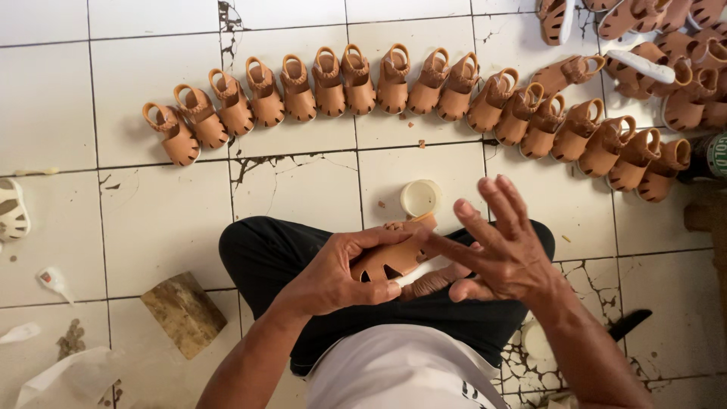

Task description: The person sits on the floor and assembles small sandals by pressing white soles onto tan uppers. They handle each sandal individually, aligning the sole and upper, then placing the finished unit in a row on the floor.

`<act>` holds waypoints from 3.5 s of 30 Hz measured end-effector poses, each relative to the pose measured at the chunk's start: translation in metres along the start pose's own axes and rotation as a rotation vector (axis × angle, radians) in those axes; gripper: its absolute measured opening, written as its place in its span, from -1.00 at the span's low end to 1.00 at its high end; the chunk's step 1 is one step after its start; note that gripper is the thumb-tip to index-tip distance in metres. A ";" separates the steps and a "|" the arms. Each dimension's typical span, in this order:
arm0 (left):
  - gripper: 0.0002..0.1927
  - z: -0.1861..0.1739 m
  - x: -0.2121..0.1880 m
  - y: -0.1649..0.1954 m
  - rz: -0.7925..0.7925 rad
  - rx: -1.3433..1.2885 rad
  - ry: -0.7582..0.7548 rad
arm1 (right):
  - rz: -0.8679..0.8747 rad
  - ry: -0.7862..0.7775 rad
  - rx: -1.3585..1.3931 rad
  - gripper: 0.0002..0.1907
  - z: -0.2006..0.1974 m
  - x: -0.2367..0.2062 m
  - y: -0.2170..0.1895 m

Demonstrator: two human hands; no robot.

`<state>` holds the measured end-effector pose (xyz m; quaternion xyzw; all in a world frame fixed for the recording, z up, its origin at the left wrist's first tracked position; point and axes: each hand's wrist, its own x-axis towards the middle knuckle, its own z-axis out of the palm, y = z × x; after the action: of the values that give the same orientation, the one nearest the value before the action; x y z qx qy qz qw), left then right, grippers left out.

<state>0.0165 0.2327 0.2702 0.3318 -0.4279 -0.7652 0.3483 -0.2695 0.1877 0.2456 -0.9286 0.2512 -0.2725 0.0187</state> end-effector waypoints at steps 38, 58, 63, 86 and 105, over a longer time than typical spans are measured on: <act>-0.63 -0.014 -0.015 -0.043 -0.077 0.117 0.163 | 0.687 -0.099 1.450 -0.26 0.010 0.039 -0.011; -0.36 -0.050 0.023 -0.051 0.154 0.056 0.330 | 0.771 0.166 1.004 -0.30 0.022 0.033 -0.005; -0.26 -0.065 0.041 -0.043 0.231 0.129 0.327 | 0.894 0.190 1.230 -0.13 0.052 0.022 -0.005; -0.25 -0.096 0.041 -0.018 0.237 -0.297 0.395 | 0.779 -0.301 -0.013 -0.15 0.195 -0.029 0.055; -0.21 -0.096 0.041 -0.011 0.172 -0.251 0.397 | 0.704 -0.367 0.089 -0.65 0.202 -0.049 0.058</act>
<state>0.0688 0.1626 0.2124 0.3922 -0.2792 -0.6996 0.5279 -0.2277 0.1400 0.0396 -0.8172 0.5346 -0.0895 0.1958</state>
